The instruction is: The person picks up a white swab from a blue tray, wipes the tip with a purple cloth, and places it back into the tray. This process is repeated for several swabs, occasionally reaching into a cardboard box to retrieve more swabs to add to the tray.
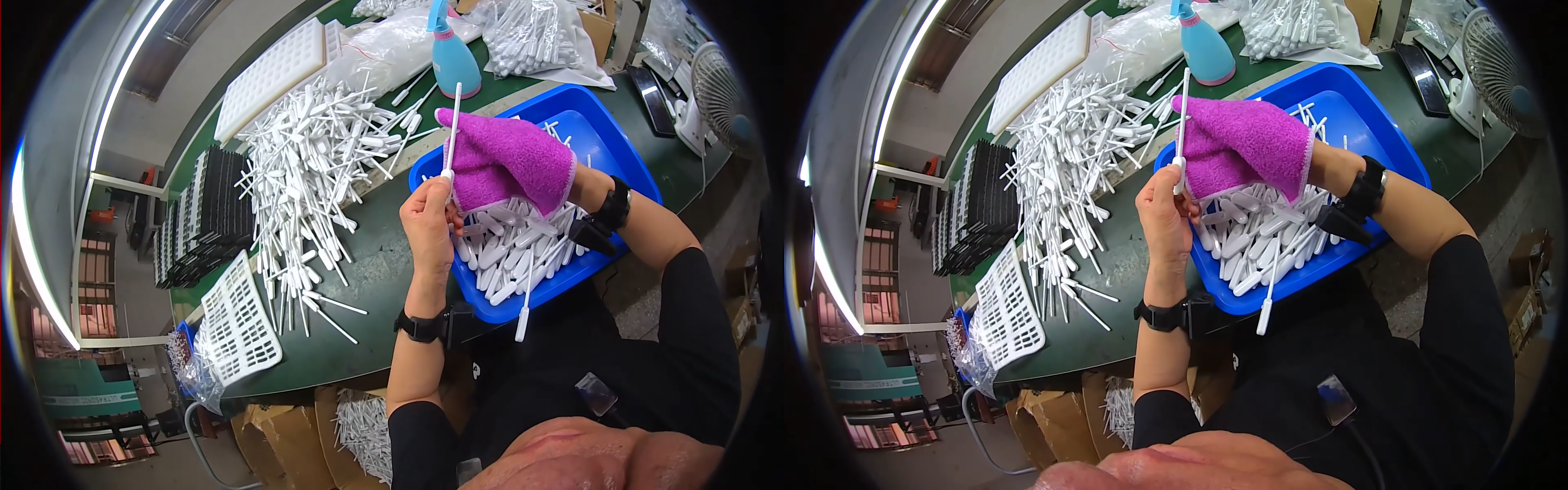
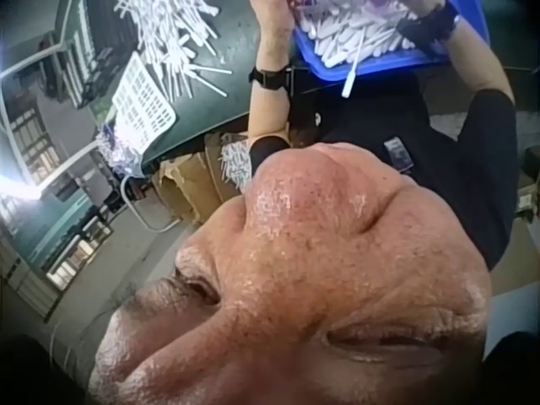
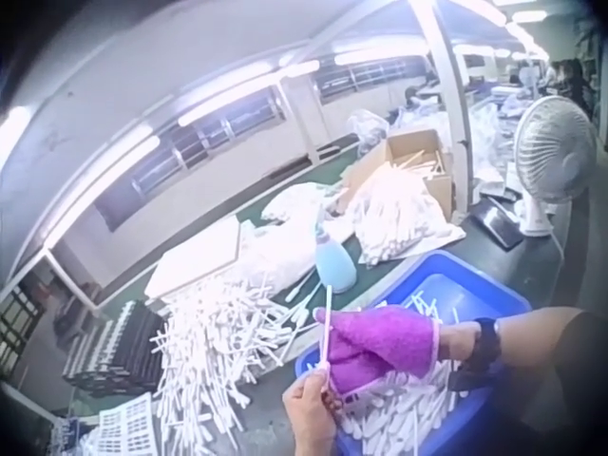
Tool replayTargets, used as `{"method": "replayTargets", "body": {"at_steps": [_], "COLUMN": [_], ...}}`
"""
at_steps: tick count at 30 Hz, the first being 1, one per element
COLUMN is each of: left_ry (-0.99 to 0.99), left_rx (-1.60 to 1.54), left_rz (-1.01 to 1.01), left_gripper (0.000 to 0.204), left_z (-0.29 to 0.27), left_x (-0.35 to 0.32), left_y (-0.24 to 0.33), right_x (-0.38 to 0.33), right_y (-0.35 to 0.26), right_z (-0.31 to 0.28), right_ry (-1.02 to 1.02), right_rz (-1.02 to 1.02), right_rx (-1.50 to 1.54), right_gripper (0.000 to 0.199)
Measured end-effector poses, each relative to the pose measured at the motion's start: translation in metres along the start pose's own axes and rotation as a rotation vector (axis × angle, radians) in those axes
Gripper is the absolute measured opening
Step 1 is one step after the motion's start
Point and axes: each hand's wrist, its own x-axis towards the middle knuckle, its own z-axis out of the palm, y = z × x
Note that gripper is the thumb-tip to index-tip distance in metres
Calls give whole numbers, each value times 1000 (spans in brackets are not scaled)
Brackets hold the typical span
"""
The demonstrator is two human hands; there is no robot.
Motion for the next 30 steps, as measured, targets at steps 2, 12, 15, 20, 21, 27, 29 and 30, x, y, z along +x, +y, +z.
{"method": "replayTargets", "body": {"at_steps": [2, 12, 15, 20, 21, 27, 29, 30], "left_ry": [-11, -70, -63, -28, -24, -5, -6, -5], "left_rx": [3, -135, -176, -165, -161, -168, -172, -172], "left_rz": [-2, 57, 70, 97, 102, 92, 100, 99], "left_gripper": [22, 26, 27, 26, 26, 26, 26, 26], "left_z": [0, 5, 1, -2, -1, 2, 1, 0], "left_x": [0, 1, 3, 2, 2, 2, 2, 3], "left_y": [0, 8, 7, 7, 6, 7, 7, 6], "right_x": [0, 11, 12, 9, 8, 12, 13, 13], "right_y": [-8, -2, -11, -19, -16, -13, -15, -16], "right_z": [0, -23, -21, -11, -12, -13, -11, -10], "right_ry": [24, 381, 319, 260, 259, 293, 300, 309], "right_rz": [114, -162, 42, 104, 91, 136, 142, 149], "right_rx": [313, 9, 380, 564, 558, 662, 669, 676], "right_gripper": [56, 46, 56, 55, 52, 42, 41, 41]}}
